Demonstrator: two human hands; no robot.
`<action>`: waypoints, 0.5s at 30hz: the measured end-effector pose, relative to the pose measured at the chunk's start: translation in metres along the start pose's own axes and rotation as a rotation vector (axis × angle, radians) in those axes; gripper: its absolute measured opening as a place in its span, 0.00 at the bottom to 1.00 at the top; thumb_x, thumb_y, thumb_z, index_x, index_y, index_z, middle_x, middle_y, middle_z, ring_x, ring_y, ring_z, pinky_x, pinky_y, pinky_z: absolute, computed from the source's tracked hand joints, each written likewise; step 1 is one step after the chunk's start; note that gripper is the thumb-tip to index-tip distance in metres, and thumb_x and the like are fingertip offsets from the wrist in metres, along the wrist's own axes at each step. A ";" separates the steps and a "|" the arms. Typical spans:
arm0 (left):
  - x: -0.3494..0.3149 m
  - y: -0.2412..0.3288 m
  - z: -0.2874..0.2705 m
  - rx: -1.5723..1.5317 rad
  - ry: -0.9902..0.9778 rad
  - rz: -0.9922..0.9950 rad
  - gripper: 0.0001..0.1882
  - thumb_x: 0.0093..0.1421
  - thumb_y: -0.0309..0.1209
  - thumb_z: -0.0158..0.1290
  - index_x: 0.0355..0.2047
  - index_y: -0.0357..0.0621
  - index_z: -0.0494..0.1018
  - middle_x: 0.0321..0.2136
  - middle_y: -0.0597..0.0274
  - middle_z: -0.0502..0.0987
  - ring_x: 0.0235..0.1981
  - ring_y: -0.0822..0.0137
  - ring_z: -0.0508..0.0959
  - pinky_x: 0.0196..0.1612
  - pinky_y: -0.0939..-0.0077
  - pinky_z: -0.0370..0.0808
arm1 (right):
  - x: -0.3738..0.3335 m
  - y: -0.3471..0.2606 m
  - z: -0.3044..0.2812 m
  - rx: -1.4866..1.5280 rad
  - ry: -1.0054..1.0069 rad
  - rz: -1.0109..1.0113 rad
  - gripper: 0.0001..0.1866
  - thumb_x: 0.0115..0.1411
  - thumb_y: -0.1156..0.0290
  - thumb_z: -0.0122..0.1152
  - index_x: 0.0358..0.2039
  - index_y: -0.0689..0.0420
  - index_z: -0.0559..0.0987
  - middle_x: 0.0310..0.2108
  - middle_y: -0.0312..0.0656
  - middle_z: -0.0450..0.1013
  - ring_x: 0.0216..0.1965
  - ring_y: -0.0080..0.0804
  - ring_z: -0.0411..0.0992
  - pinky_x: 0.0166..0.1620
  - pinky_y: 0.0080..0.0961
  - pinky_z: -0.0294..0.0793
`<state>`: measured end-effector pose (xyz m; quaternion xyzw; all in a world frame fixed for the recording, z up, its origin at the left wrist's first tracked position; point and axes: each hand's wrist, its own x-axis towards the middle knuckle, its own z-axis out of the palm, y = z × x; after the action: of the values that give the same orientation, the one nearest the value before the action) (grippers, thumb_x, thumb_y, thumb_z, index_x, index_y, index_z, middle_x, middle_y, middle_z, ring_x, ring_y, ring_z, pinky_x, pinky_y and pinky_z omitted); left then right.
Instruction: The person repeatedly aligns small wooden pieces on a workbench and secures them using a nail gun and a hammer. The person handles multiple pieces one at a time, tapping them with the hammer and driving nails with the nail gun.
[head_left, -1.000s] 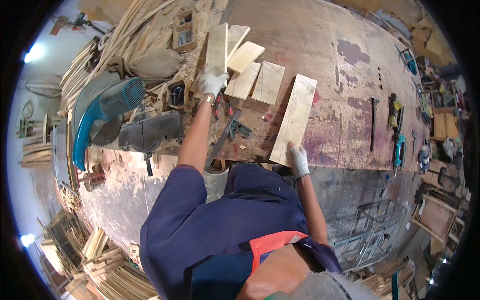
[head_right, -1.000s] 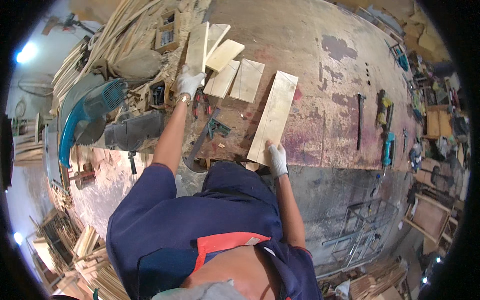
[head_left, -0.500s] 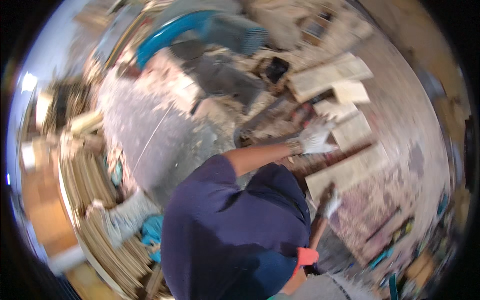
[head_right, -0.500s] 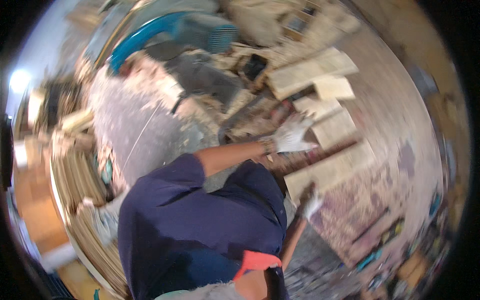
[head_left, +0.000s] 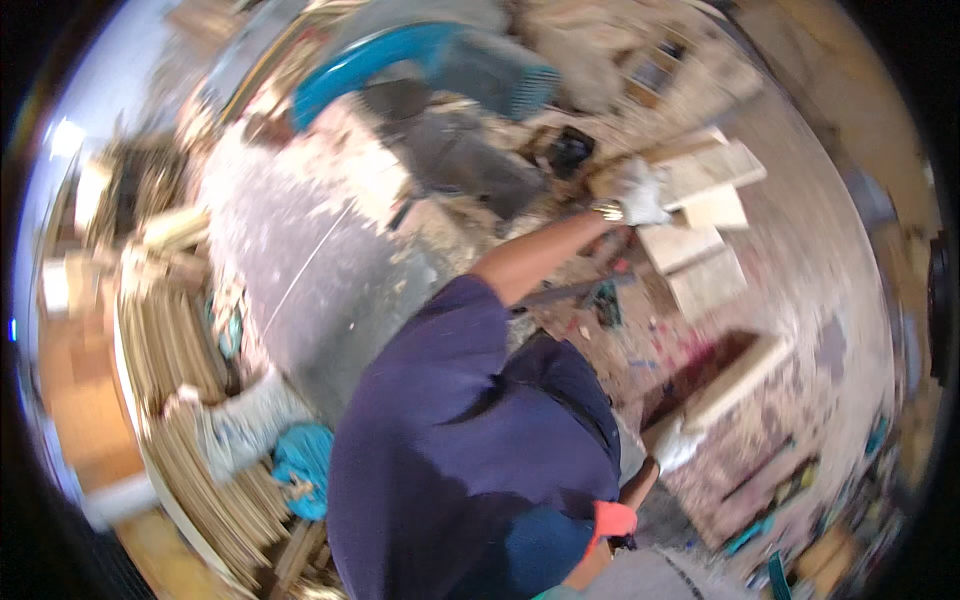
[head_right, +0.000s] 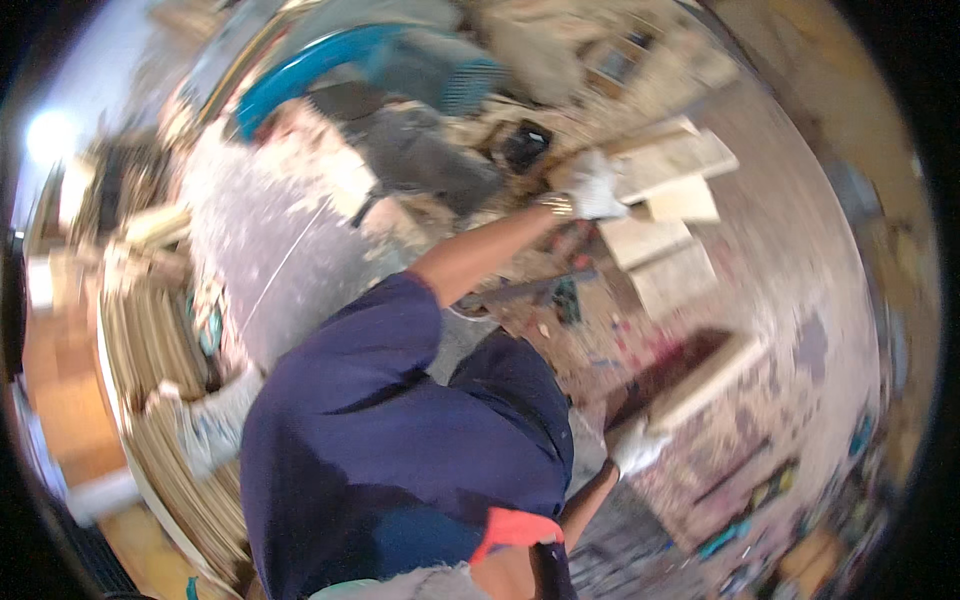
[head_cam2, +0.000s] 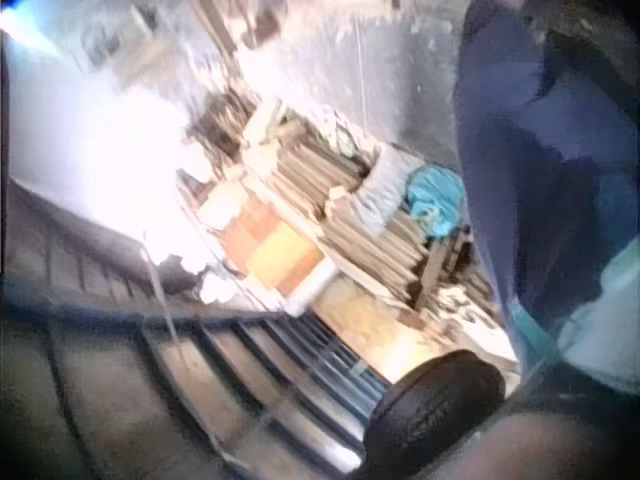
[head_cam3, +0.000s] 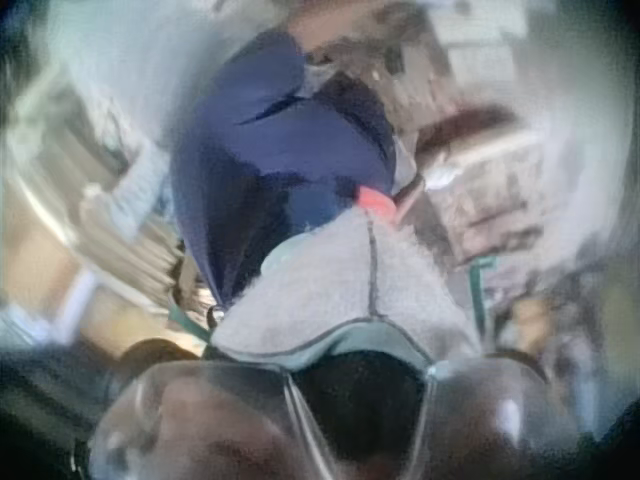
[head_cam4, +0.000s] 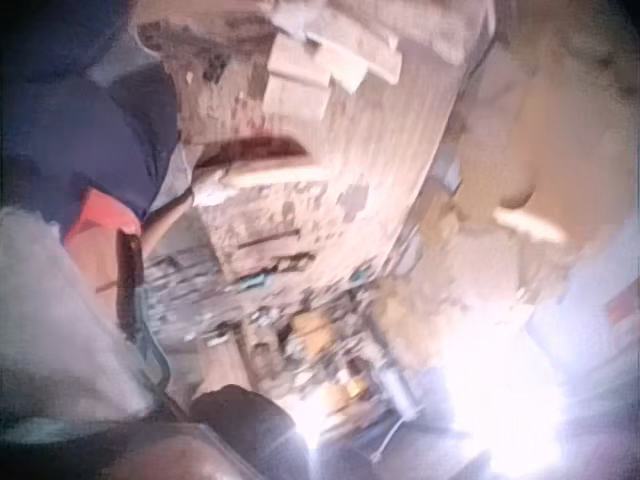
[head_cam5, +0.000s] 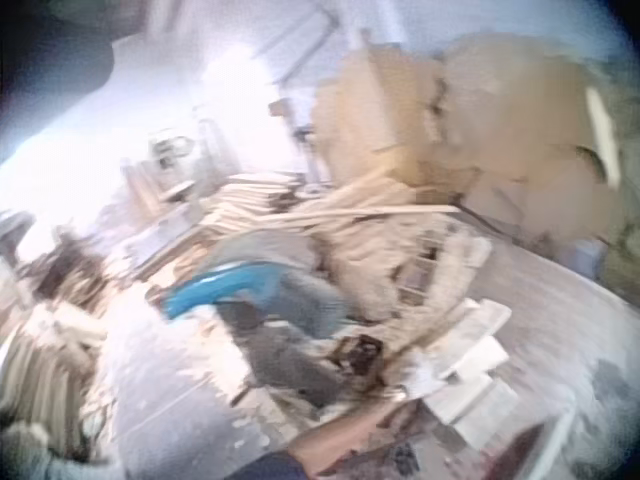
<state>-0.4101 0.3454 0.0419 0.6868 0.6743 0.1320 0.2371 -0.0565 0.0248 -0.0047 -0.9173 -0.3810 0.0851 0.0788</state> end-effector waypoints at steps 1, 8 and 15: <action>-0.009 0.013 0.008 -0.077 -0.014 0.031 0.46 0.45 0.57 0.66 0.62 0.50 0.70 0.51 0.36 0.69 0.54 0.41 0.74 0.53 0.50 0.75 | -0.003 0.007 0.003 0.044 0.102 -0.048 0.32 0.57 0.55 0.67 0.55 0.64 0.72 0.39 0.62 0.79 0.40 0.62 0.79 0.41 0.49 0.78; -0.156 0.135 0.061 -0.479 -0.622 0.124 0.51 0.56 0.66 0.56 0.68 0.41 0.63 0.55 0.35 0.74 0.56 0.46 0.76 0.58 0.56 0.74 | 0.017 0.011 -0.032 0.496 -0.148 0.082 0.28 0.58 0.56 0.68 0.49 0.65 0.75 0.36 0.58 0.79 0.38 0.53 0.79 0.44 0.44 0.76; -0.158 0.146 0.098 -0.127 -0.762 0.613 0.27 0.71 0.55 0.42 0.47 0.45 0.78 0.46 0.50 0.81 0.52 0.49 0.79 0.56 0.58 0.73 | -0.004 -0.028 -0.025 0.254 -0.106 0.307 0.46 0.48 0.47 0.78 0.57 0.66 0.69 0.45 0.64 0.78 0.46 0.58 0.79 0.48 0.45 0.77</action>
<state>-0.2437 0.1781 0.0533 0.8371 0.2973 -0.0239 0.4585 -0.0729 0.0394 0.0254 -0.9416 -0.2264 0.1914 0.1596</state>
